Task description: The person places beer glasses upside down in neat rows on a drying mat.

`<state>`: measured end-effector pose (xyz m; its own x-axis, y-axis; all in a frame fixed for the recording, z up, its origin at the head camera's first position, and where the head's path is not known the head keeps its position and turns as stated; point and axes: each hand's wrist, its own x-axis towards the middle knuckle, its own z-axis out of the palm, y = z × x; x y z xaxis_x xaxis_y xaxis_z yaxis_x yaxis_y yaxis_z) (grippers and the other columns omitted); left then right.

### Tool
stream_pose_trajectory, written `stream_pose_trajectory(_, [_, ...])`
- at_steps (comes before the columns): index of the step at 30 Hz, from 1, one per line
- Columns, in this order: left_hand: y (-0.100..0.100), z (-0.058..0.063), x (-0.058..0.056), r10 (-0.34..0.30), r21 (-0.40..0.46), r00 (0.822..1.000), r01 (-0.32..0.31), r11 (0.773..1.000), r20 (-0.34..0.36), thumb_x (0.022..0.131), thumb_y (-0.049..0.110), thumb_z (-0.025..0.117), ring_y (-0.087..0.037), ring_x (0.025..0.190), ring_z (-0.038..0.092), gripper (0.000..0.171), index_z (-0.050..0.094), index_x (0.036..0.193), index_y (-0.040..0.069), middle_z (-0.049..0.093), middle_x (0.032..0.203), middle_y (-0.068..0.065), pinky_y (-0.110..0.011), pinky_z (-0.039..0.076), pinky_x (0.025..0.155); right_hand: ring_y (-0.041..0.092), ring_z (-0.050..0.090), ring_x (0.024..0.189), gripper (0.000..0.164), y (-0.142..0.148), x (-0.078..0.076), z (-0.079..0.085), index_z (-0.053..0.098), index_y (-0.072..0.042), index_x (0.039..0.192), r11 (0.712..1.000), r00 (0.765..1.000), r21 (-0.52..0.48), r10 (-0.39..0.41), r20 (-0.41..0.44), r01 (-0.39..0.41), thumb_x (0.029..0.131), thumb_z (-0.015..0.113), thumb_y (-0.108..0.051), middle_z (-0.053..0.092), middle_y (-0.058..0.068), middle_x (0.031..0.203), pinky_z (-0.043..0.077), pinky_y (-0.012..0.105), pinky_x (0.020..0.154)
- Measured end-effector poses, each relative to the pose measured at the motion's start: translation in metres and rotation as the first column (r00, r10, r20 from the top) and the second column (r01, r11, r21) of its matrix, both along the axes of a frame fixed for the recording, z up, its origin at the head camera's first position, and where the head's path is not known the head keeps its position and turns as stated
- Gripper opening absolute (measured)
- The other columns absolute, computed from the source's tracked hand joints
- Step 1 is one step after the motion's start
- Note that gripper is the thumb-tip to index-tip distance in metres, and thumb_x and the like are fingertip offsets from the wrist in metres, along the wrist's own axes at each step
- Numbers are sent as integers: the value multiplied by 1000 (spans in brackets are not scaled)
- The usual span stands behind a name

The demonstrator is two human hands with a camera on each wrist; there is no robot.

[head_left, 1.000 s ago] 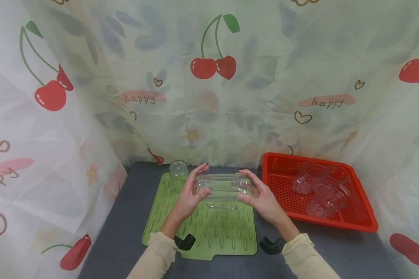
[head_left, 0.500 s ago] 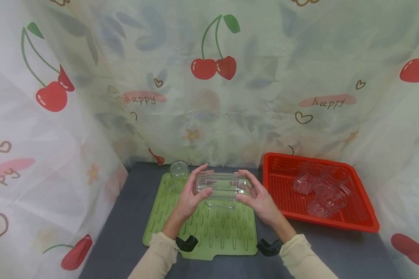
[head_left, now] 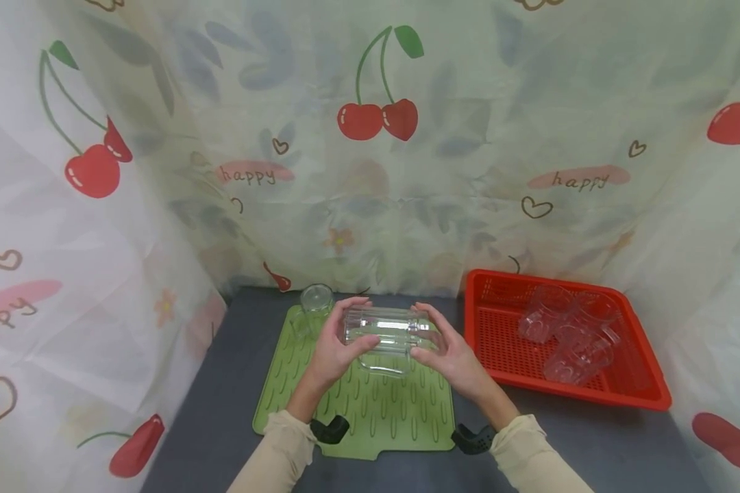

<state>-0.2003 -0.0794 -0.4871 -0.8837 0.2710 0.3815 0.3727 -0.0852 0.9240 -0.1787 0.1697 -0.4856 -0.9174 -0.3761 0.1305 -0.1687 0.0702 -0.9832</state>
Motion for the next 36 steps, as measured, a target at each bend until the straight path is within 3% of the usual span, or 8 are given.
stream_pose_trajectory(4, [-2,-2,0,5,-21,1000,-6,1000,-13,85,-1,78,-21,128,56,61,50,138,3,55,140,-13,-28,51,106,42,44,144,76,2,0,-4,30,-38,157,998,1000,58,-9,-9,10,97,72,-19,30,4,166,52,53,107])
stream_pose_trajectory(8, [-2,-3,1,-23,-20,999,22,1000,-25,86,-1,78,-24,126,58,58,49,138,1,53,142,-16,-30,57,100,44,45,143,77,5,0,-7,28,-42,157,994,1000,106,-2,-1,2,97,71,-22,28,5,166,47,62,109])
stream_pose_trajectory(12, [-2,-5,2,-53,-13,998,53,999,-15,86,-2,78,-29,124,58,60,49,139,2,47,144,-26,-40,61,94,44,48,141,78,8,1,-10,26,-41,158,988,1000,152,-6,31,1,96,72,-27,30,6,165,48,61,108])
stream_pose_trajectory(18, [-1,-7,1,-41,-29,999,41,999,-12,83,1,82,-25,123,59,66,49,141,4,46,143,-30,-35,62,90,42,51,138,78,9,1,-15,28,-42,156,984,997,180,-26,75,12,95,74,-27,32,4,163,51,56,107])
stream_pose_trajectory(22, [0,-5,2,-3,-42,1000,2,999,-24,83,1,83,-20,125,59,67,51,141,8,51,144,-22,-30,62,90,38,52,137,79,8,0,-18,27,-43,157,979,995,205,-36,94,16,94,75,-31,32,4,163,51,55,107])
stream_pose_trajectory(27, [1,-2,3,51,-80,998,-49,996,27,82,5,84,-13,135,50,70,53,143,18,54,146,-9,-27,60,91,37,52,138,83,9,2,-21,24,-36,160,962,993,271,-27,115,-5,94,74,-36,30,6,166,49,57,108])
stream_pose_trajectory(32, [2,-4,2,72,-114,997,-67,991,40,82,8,86,-21,140,48,73,53,145,23,55,146,-5,-25,59,91,38,52,139,85,16,2,-22,21,-29,162,961,992,273,-2,129,-33,95,73,-35,29,9,167,51,55,107])
stream_pose_trajectory(36, [1,-5,1,106,-167,994,-101,981,19,82,12,86,-24,142,48,74,52,147,19,55,147,-4,-29,57,98,40,51,140,82,26,2,-22,21,-24,162,966,991,259,-26,131,-9,97,70,-36,32,8,166,52,54,106])
